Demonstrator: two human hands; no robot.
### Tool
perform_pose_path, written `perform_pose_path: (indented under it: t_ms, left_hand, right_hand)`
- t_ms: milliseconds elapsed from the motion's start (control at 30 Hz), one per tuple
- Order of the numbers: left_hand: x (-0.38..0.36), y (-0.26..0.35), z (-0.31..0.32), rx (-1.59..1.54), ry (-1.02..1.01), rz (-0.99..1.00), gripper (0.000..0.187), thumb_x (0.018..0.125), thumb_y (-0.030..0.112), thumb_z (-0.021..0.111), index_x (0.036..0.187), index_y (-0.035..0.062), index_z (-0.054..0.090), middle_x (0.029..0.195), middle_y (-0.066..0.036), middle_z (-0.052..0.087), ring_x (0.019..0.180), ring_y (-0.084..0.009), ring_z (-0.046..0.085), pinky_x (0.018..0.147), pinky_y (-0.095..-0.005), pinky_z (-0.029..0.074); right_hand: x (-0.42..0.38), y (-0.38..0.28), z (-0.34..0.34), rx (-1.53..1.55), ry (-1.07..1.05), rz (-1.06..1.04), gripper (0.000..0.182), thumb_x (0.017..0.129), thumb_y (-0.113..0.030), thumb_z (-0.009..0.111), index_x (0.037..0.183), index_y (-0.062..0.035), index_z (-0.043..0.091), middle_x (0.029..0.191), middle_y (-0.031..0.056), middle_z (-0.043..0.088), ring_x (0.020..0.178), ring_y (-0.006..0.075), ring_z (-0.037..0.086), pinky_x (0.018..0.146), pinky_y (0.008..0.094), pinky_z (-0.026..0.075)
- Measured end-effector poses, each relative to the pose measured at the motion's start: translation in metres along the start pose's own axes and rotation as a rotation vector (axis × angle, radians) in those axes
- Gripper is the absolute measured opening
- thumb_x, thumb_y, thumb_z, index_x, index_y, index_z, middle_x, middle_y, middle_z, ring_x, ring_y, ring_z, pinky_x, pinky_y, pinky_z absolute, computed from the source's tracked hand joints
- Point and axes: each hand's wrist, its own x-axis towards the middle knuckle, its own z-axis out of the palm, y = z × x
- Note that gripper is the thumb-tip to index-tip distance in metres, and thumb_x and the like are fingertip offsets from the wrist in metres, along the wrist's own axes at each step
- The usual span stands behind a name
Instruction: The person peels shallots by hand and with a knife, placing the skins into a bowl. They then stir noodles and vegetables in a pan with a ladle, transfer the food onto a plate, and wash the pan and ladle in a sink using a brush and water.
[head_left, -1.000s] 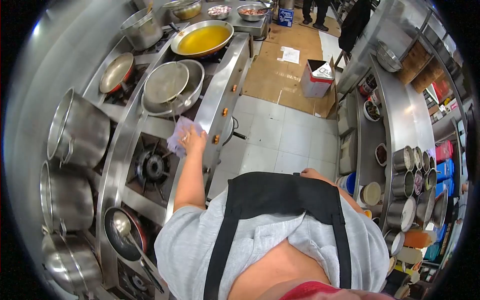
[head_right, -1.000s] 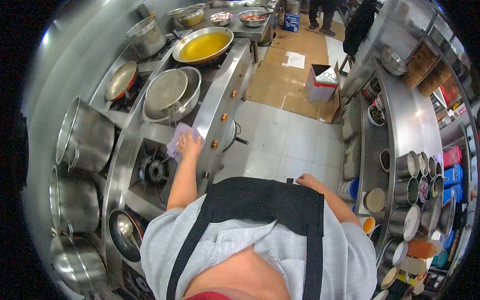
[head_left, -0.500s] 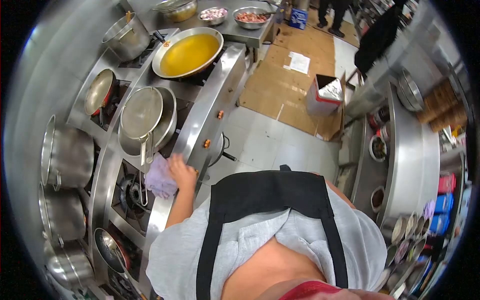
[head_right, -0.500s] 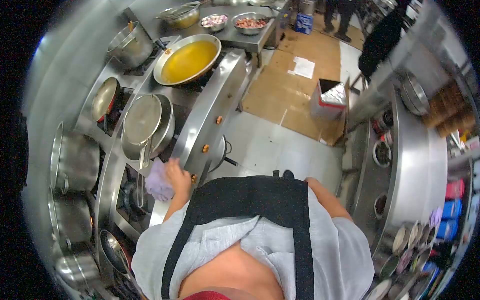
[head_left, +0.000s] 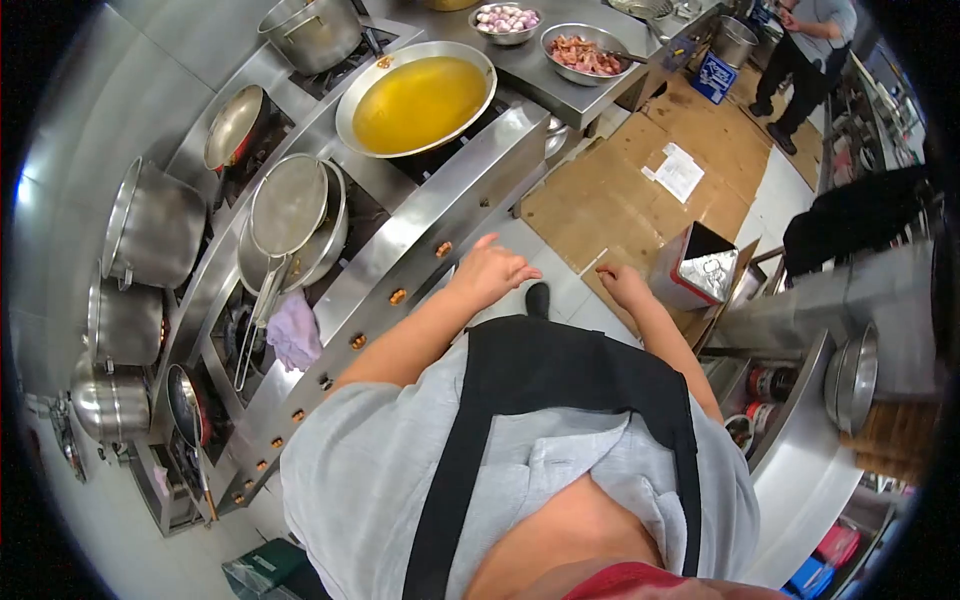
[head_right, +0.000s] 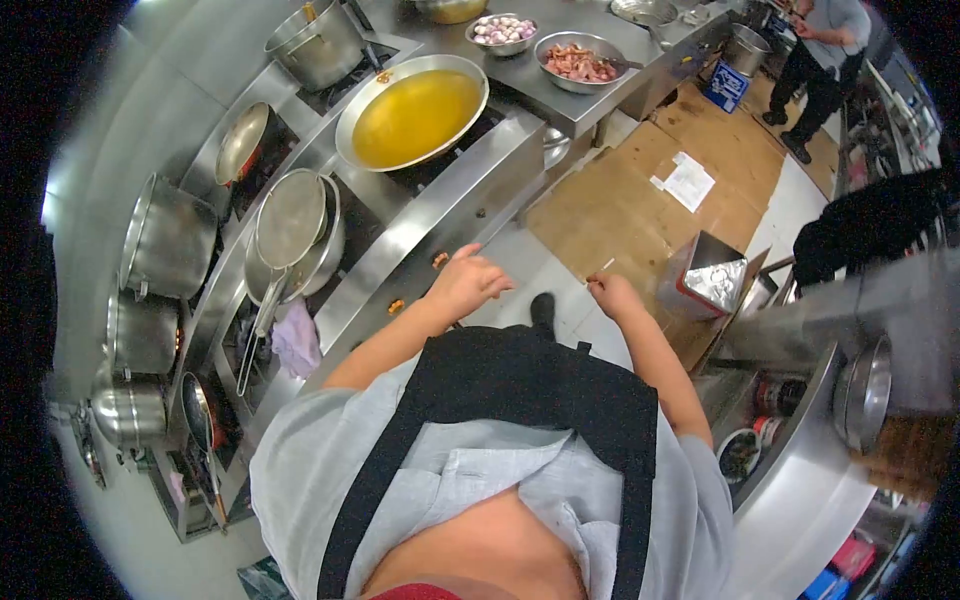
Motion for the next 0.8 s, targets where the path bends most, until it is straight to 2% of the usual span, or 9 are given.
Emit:
perform_pose_path:
  t_ms: [67,133,167,267,367,467,500,567,800]
  left_hand:
    - [0.038,-0.003,-0.002,0.097,-0.040,0.046,0.020,0.086,0.022,0.056,0.097,0.0085,0.065,0.080,-0.009,0.064,0.081,-0.0276,0.060,0.087,-0.0382,0.043]
    - [0.076,-0.007,0.001,-0.133,0.372,0.242,0.017,0.084,0.017,0.058,0.097,0.0070,0.065,0.083,-0.011,0.063,0.079,-0.0280,0.061,0.082,-0.0375,0.046]
    - [0.093,-0.010,0.000,-0.147,0.372,0.253,0.017,0.084,0.017,0.058,0.097,0.0070,0.065,0.083,-0.011,0.063,0.079,-0.0280,0.061,0.082,-0.0375,0.046]
    - [0.143,-0.010,-0.010,-0.434,0.377,0.068,0.017,0.084,0.012,0.058,0.099,0.0051,0.064,0.087,-0.014,0.062,0.078,-0.0288,0.061,0.077,-0.0357,0.048]
    - [0.182,-0.013,-0.038,-0.746,0.078,-0.180,0.020,0.089,0.016,0.055,0.103,0.0061,0.064,0.094,-0.013,0.063,0.083,-0.0278,0.061,0.075,-0.0361,0.049]
    - [0.221,-0.031,-0.045,-0.207,0.088,-0.002,0.022,0.088,0.020,0.055,0.105,0.0084,0.064,0.101,-0.013,0.062,0.088,-0.0293,0.060,0.079,-0.0383,0.048]
    - [0.232,-0.035,-0.046,-0.213,0.074,-0.008,0.022,0.088,0.020,0.055,0.105,0.0084,0.064,0.101,-0.013,0.062,0.088,-0.0293,0.060,0.079,-0.0383,0.048]
    - [0.256,-0.041,-0.050,0.046,0.408,0.274,0.025,0.087,0.025,0.056,0.105,0.0097,0.063,0.102,-0.013,0.061,0.095,-0.0316,0.057,0.083,-0.0394,0.046]
    - [0.335,-0.047,-0.088,-0.164,0.421,-0.031,0.029,0.083,0.011,0.058,0.111,0.0050,0.058,0.114,-0.015,0.056,0.100,-0.0289,0.056,0.086,-0.0374,0.046]
  right_hand:
    - [0.020,0.005,-0.009,0.047,0.005,-0.028,0.028,0.084,-0.024,0.054,0.104,-0.0052,0.063,0.089,0.0199,0.065,0.085,0.0331,0.063,0.076,0.0388,0.048]
    - [0.039,0.011,-0.025,-0.044,-0.025,-0.047,0.029,0.084,-0.023,0.055,0.105,-0.0054,0.063,0.090,0.0198,0.065,0.085,0.0326,0.063,0.076,0.0386,0.048]
    - [0.048,0.013,-0.037,-0.053,-0.020,-0.032,0.029,0.084,-0.023,0.055,0.105,-0.0054,0.063,0.090,0.0198,0.065,0.085,0.0326,0.063,0.076,0.0386,0.048]
    - [0.074,0.016,-0.078,-0.122,-0.051,-0.016,0.028,0.083,-0.022,0.056,0.105,-0.0054,0.063,0.087,0.0200,0.065,0.084,0.0327,0.063,0.074,0.0386,0.049]
    - [0.123,0.009,-0.118,-0.220,-0.003,-0.058,0.025,0.083,-0.021,0.056,0.102,-0.0056,0.063,0.085,0.0193,0.065,0.082,0.0344,0.062,0.072,0.0400,0.049]
    - [0.171,-0.017,-0.156,-0.262,0.179,-0.105,0.023,0.083,-0.021,0.054,0.098,-0.0082,0.065,0.087,0.0184,0.063,0.084,0.0369,0.060,0.074,0.0438,0.048]
    - [0.183,-0.033,-0.169,-0.267,0.226,-0.145,0.021,0.084,-0.020,0.054,0.096,-0.0084,0.066,0.087,0.0174,0.063,0.085,0.0365,0.059,0.075,0.0437,0.048]
    - [0.210,-0.057,-0.192,-0.298,0.331,-0.273,0.018,0.084,-0.017,0.053,0.094,-0.0097,0.065,0.088,0.0150,0.061,0.087,0.0336,0.059,0.075,0.0430,0.048]
    - [0.342,-0.090,-0.256,-0.514,0.512,-0.561,0.025,0.078,-0.008,0.053,0.102,-0.0063,0.060,0.096,0.0125,0.062,0.094,0.0303,0.058,0.078,0.0388,0.050]
